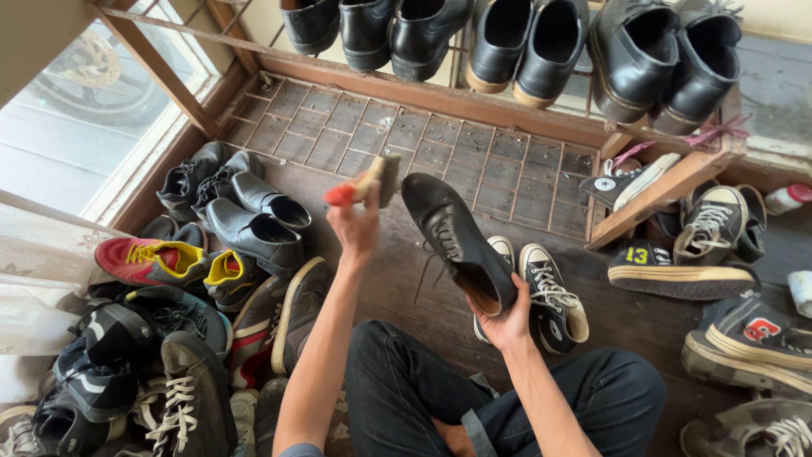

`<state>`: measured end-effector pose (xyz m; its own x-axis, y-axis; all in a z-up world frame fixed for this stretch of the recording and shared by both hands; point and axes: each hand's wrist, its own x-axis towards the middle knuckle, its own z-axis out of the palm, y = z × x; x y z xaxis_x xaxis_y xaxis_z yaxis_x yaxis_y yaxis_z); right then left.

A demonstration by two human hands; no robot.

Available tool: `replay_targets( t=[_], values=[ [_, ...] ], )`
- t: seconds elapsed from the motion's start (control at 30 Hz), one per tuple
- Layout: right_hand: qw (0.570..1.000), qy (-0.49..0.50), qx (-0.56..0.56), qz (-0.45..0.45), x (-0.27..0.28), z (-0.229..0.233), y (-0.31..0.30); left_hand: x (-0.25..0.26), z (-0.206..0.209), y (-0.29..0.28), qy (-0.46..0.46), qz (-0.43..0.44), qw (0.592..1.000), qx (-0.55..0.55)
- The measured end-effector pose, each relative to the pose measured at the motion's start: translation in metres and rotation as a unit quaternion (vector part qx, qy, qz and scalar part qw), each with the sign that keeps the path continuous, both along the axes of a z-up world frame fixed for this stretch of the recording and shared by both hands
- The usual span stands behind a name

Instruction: The person brushes the soles and sides of several shoes with a large wooden-handled brush while sitting on the floor by a shoe rack.

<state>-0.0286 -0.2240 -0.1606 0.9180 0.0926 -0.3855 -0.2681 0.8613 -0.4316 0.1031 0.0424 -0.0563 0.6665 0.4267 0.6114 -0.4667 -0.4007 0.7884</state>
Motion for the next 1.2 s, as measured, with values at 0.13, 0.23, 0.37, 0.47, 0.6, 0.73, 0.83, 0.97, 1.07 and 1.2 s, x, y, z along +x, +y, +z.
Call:
replay_targets(
  t=[0.13,0.23,0.37,0.47,0.6,0.73,0.83,0.97,1.07,1.2],
  values=[
    [0.990,-0.048,0.129,0.036,0.008,-0.002,0.005,-0.019,-0.017,-0.004,-0.022,-0.009,0.983,0.180],
    [0.983,-0.064,0.168,0.032,0.016,0.004,0.006,-0.040,-0.018,-0.021,0.003,-0.014,0.989,0.148],
    [0.982,-0.046,0.181,0.029,0.020,0.006,0.009,-0.048,0.004,-0.033,-0.092,-0.049,0.992,0.072],
    [0.989,-0.017,0.142,0.031,0.016,0.000,0.017,-0.037,0.016,-0.036,-0.110,-0.026,0.992,0.054],
    [0.992,0.021,0.121,0.019,0.016,-0.004,0.025,-0.037,0.004,-0.034,-0.010,-0.045,0.997,0.063],
    [0.992,0.032,0.122,0.010,0.029,-0.008,0.023,-0.080,-0.021,-0.045,0.012,-0.093,0.991,0.092],
    [0.994,0.018,0.107,0.001,0.037,-0.012,0.019,-0.098,-0.021,-0.039,0.069,-0.120,0.986,0.088],
    [0.999,0.022,0.042,0.002,0.038,-0.007,0.021,-0.109,-0.013,-0.020,0.170,-0.132,0.976,0.038],
    [0.999,0.038,0.020,0.029,0.030,-0.008,0.025,-0.108,-0.029,0.000,0.168,-0.162,0.971,-0.058],
    [0.995,-0.010,-0.030,0.093,0.037,-0.028,0.038,-0.111,-0.066,0.016,0.216,-0.161,0.942,-0.200]
  ],
)
